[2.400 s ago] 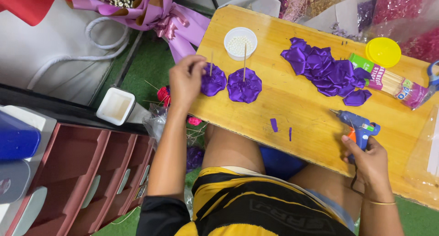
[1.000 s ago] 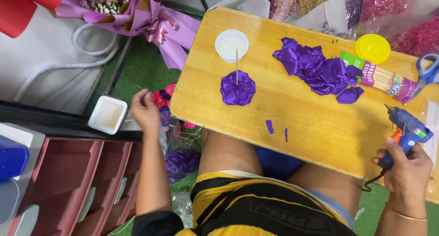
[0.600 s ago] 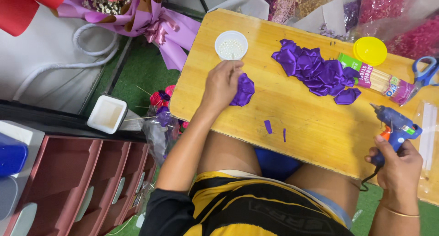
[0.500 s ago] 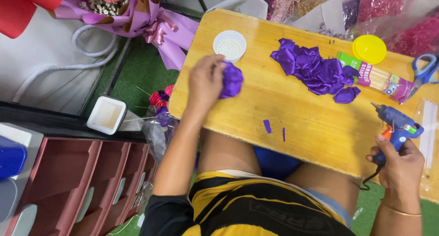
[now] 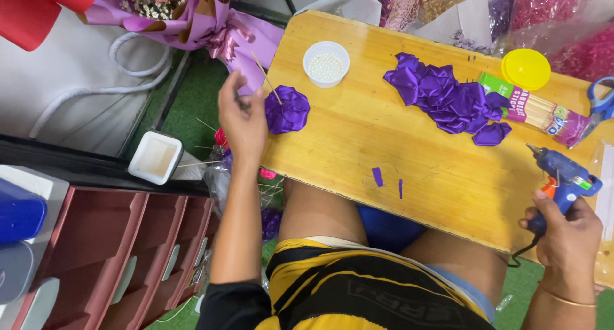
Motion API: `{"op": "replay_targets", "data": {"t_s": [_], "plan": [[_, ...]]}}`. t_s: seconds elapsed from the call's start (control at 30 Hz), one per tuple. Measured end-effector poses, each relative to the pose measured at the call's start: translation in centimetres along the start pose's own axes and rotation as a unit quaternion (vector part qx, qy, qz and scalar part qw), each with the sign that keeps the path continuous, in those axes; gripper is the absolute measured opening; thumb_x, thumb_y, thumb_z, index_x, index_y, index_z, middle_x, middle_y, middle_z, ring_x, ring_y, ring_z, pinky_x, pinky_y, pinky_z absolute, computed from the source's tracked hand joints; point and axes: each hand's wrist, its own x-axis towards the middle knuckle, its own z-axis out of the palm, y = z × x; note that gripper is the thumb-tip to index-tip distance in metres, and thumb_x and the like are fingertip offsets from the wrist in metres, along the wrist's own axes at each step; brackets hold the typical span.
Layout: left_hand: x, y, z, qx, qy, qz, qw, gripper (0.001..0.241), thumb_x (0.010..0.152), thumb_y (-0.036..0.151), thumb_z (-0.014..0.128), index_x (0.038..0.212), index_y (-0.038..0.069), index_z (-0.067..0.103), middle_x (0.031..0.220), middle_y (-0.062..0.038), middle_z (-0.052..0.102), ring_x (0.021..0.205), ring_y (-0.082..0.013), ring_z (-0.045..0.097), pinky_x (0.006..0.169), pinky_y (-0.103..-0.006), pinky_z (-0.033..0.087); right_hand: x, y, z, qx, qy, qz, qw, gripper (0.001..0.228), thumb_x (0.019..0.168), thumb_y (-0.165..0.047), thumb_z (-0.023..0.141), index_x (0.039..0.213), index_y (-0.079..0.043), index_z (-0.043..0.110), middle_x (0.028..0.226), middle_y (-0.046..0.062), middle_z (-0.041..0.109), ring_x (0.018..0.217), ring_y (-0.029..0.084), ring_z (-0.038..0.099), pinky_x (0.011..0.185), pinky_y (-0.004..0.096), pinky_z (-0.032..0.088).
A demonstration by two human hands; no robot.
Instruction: The person assembles a purple fabric flower by applying hot glue to small fabric pieces and attaching them to a wooden stick. They then add a decorative pearl to the center of the flower.
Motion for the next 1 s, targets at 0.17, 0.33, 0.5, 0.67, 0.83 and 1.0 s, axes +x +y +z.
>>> {"op": "replay_targets", "data": {"t_s": [0.17, 0.33, 0.5, 0.67, 0.83, 1.0], "plan": [[-6.6, 2.4, 3.1, -0.034, 0.042, 0.037, 0.998, 0.019, 0.104, 0.007, 0.054, 0.122, 0.006, 0.060, 0.107, -0.009, 0.061, 0.085, -0.0162, 0.060, 0.071, -0.0274, 0.050, -0.6, -0.4, -1.4, 0.039, 0.000, -0.007, 0.999, 0.020, 0.112, -0.016, 0.073, 0.112, -0.013, 0.054, 0.089, 0.005, 0.053, 0.067, 0.015, 0.053, 0.056, 0.030, 0.044], [-12.8, 7.5, 11.4, -0.087, -0.399, 0.136, 0.903, 0.106, 0.085, 0.039, 0.080, 0.164, 0.011, 0.016, 0.174, -0.015, 0.019, 0.163, -0.0326, 0.021, 0.135, -0.0460, 0.018, -3.6, -2.5, -0.8, -0.027, -0.059, -0.056, 0.996, 0.019, 0.114, -0.009, 0.071, 0.118, 0.001, 0.055, 0.085, 0.016, 0.056, 0.075, 0.023, 0.057, 0.065, 0.032, 0.055], [-17.7, 11.6, 16.1, -0.171, -0.573, 0.065, 0.799, 0.067, 0.090, 0.042, 0.058, 0.145, 0.013, 0.033, 0.154, -0.005, 0.036, 0.115, -0.0277, 0.064, 0.097, -0.0371, 0.051, -3.8, -3.6, -0.2, -0.020, -0.089, -0.040, 0.995, 0.021, 0.109, -0.012, 0.071, 0.121, -0.002, 0.055, 0.089, 0.013, 0.057, 0.075, 0.021, 0.057, 0.066, 0.031, 0.053], [-19.9, 6.2, 8.8, -0.246, -0.585, 0.084, 0.768, 0.031, 0.113, 0.024, 0.036, 0.099, 0.013, 0.061, 0.096, -0.004, 0.066, 0.095, -0.0247, 0.066, 0.086, -0.0371, 0.046, -0.1, -1.1, -1.7, 0.012, -0.063, -0.034, 0.997, 0.021, 0.114, -0.014, 0.071, 0.113, -0.007, 0.050, 0.093, 0.011, 0.054, 0.071, 0.021, 0.055, 0.061, 0.034, 0.050], [-19.3, -3.6, -3.7, -0.360, -0.356, -0.318, 0.802, 0.025, 0.097, 0.007, 0.052, 0.073, 0.013, 0.057, 0.063, 0.003, 0.046, 0.053, -0.0084, 0.034, 0.050, -0.0247, 0.027, 1.3, 0.1, -1.0, -0.124, 0.026, -0.005, 0.992, 0.027, 0.111, -0.023, 0.080, 0.120, -0.004, 0.063, 0.086, 0.011, 0.064, 0.062, 0.017, 0.059, 0.061, 0.029, 0.059], [-20.8, -9.1, -10.2, 0.208, -0.539, -0.402, 0.710, 0.053, 0.109, 0.051, 0.035, 0.090, 0.011, 0.065, 0.087, -0.007, 0.068, 0.084, -0.0218, 0.067, 0.079, -0.0352, 0.053, 0.1, -0.2, 0.2, -0.207, 0.024, 0.057, 0.976, 0.030, 0.103, -0.023, 0.080, 0.116, 0.000, 0.066, 0.090, 0.013, 0.066, 0.073, 0.021, 0.063, 0.067, 0.036, 0.060]]}}
